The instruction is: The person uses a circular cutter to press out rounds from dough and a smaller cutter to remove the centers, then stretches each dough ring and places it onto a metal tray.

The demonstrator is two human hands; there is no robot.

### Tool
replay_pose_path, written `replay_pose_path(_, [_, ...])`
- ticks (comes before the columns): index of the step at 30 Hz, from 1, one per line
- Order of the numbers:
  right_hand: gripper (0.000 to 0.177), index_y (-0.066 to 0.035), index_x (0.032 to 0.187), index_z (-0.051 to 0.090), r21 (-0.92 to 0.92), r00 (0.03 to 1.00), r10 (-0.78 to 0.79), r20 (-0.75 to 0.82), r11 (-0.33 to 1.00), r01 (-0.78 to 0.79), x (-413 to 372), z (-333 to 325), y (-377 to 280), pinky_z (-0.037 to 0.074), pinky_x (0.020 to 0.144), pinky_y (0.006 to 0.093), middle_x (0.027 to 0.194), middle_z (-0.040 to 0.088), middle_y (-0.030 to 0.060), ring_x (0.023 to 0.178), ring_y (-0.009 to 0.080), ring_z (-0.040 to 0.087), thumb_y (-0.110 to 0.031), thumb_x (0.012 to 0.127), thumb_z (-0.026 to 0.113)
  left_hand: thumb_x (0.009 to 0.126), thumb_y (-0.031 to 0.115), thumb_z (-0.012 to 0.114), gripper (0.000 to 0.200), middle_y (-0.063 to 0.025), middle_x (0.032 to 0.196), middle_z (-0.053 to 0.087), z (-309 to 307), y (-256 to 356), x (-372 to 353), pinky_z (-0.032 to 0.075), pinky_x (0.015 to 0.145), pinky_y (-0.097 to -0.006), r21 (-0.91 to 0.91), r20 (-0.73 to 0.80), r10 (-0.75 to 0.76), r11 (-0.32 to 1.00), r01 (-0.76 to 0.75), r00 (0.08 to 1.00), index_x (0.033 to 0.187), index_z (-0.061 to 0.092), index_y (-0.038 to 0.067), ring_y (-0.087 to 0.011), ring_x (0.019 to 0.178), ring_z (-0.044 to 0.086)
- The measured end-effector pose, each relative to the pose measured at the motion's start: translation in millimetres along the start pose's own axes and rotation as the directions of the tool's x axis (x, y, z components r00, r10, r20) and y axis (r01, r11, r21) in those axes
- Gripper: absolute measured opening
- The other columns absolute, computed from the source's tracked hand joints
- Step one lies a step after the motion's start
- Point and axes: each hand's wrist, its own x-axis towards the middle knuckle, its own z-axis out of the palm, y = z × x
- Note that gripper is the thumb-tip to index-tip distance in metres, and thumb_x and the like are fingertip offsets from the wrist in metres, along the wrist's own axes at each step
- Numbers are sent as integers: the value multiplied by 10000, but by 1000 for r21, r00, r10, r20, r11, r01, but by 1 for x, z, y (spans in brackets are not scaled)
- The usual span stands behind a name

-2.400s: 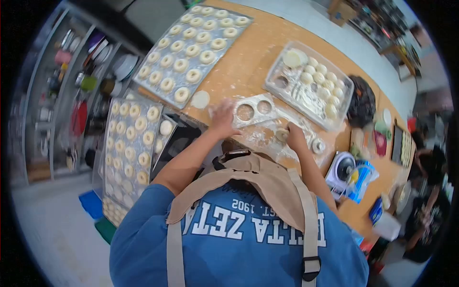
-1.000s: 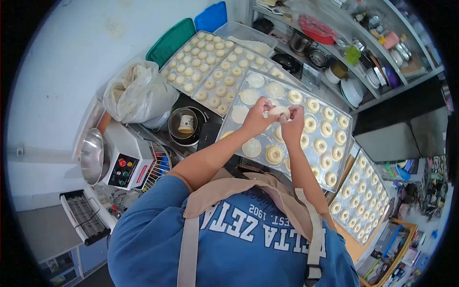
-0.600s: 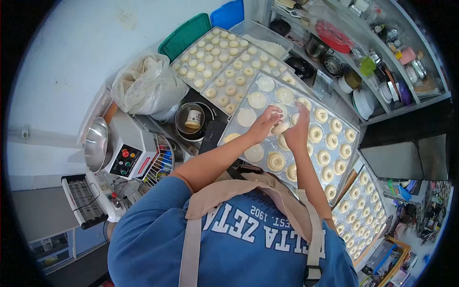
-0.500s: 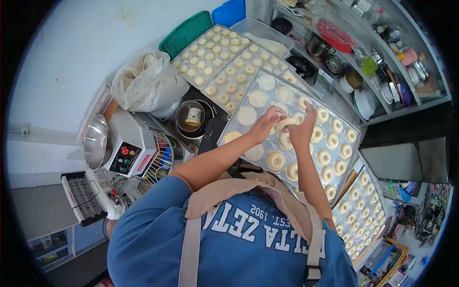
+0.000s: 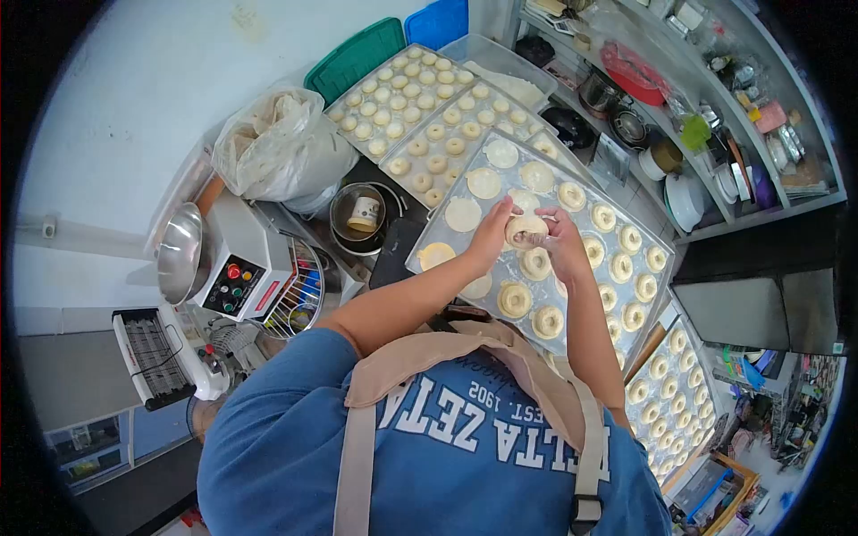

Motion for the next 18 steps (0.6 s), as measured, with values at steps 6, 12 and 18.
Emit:
replay_pose_path(6, [439, -52, 1179, 441, 381, 995, -1, 102, 924, -38, 0, 2, 11, 495, 758, 295, 981, 622, 113, 912, 184, 608, 3, 802, 661, 958, 559, 367, 547, -63, 839, 556, 21, -10, 0, 452, 736, -293, 115, -189, 92, 991, -71, 978, 1015, 533, 42, -133, 801, 552])
replay_pose_path(12, [268, -63, 1128, 494, -93, 994, 24, -111, 995, -35, 15, 3, 17, 478, 654, 271, 879, 589, 71, 795, 141, 579, -206, 920, 583, 963, 533, 384, 512, -41, 774, 531, 39, -4, -2, 442, 621, -267, 53, -281, -28, 998, 44, 959, 946, 538, 44, -118, 698, 534])
replay_pose_path(18, [325, -69, 1075, 565, -23, 940, -61, -336, 998, 57, 19, 21, 23, 443, 624, 237, 888, 587, 38, 742, 89, 538, -367, 945, 545, 962, 558, 345, 558, -34, 728, 553, 53, 1, 3, 440, 578, -266, -91, -407, 43, 992, -87, 912, 982, 551, 40, -111, 638, 540])
